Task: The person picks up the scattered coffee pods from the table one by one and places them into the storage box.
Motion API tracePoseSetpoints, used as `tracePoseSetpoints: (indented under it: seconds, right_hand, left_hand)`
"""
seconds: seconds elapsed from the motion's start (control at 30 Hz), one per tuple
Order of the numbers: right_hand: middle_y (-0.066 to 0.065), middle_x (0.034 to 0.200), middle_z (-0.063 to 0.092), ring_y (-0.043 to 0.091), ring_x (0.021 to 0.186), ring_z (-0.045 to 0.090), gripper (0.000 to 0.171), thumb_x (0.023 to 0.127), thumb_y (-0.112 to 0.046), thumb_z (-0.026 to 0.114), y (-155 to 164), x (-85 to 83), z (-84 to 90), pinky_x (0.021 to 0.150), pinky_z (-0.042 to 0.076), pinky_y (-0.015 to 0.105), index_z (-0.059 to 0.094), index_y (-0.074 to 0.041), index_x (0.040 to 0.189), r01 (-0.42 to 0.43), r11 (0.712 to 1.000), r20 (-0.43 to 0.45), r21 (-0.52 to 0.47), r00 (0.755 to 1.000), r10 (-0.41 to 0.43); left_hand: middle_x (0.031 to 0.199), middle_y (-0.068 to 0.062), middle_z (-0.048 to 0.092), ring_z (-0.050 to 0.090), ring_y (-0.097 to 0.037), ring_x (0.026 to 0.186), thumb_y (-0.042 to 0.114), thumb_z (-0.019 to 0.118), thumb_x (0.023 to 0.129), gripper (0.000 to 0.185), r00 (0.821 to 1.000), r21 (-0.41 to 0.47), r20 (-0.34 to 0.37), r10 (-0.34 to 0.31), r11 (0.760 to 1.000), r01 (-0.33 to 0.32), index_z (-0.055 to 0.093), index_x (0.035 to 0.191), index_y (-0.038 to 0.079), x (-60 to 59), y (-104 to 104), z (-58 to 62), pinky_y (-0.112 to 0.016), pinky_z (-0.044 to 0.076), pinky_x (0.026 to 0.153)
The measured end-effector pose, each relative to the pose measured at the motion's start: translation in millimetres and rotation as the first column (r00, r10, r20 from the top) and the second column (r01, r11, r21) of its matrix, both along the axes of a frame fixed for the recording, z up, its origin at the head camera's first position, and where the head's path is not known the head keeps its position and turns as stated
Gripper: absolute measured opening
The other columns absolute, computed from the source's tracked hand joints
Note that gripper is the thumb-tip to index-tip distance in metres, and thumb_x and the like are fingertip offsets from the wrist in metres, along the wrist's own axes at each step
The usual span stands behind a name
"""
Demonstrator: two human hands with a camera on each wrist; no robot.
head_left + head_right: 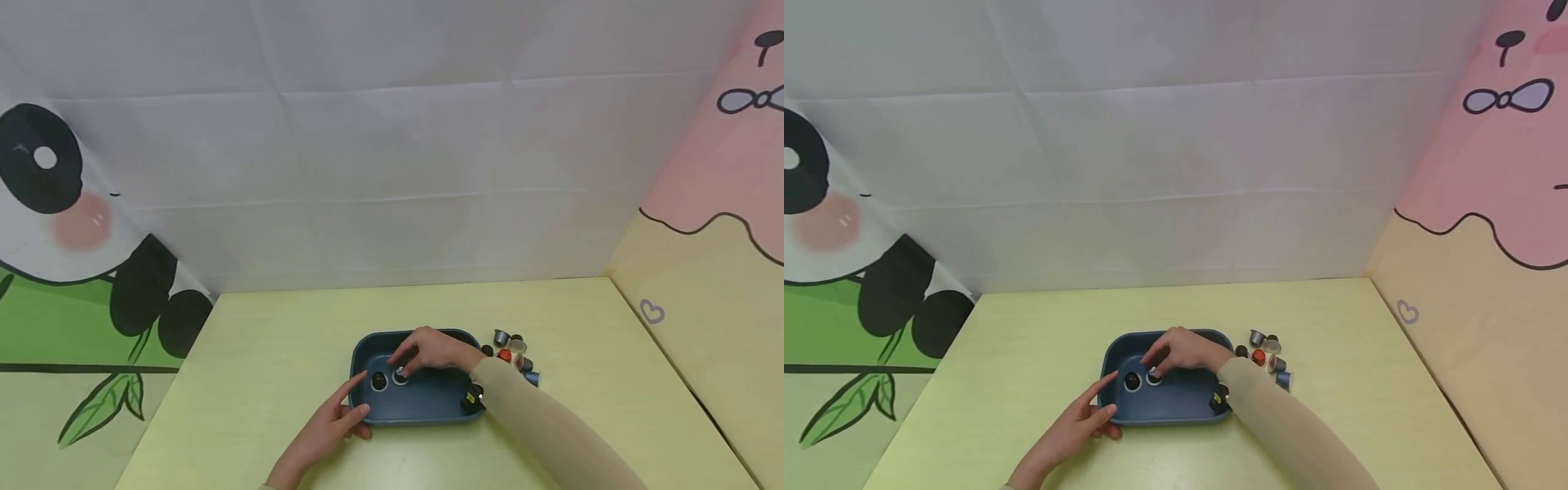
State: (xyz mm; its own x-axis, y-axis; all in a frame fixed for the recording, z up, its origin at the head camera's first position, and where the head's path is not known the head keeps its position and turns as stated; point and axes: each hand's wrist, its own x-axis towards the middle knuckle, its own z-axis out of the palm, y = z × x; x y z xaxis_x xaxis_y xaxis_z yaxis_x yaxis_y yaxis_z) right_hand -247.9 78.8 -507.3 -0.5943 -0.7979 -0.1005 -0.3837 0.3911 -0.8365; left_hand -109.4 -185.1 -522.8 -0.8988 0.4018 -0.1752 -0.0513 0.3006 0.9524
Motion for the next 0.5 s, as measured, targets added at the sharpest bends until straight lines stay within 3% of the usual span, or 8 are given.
tracePoseSetpoints:
  seconds: [0.5]
  right_hand:
    - [0.005, 0.116, 0.072, 0.022, 0.111, 0.066, 0.034, 0.086, -0.006, 0.078, 5.1, -2.2, 8.6, 0.089, 0.052, 0.030, 0.073, -0.007, 0.120, -0.002, 0.983, 0.127, -0.181, 0.992, 0.025]
  left_hand:
    - [0.077, -0.011, 0.073, 0.067, -0.025, 0.076, 0.024, 0.056, 0.104, 0.062, 1.000, -0.031, 0.012, 0.016, 0.999, -0.016, 0.028, 0.158, 0.018, 0.1, 0.3, 0.7, -0.029, 0.048, 0.067]
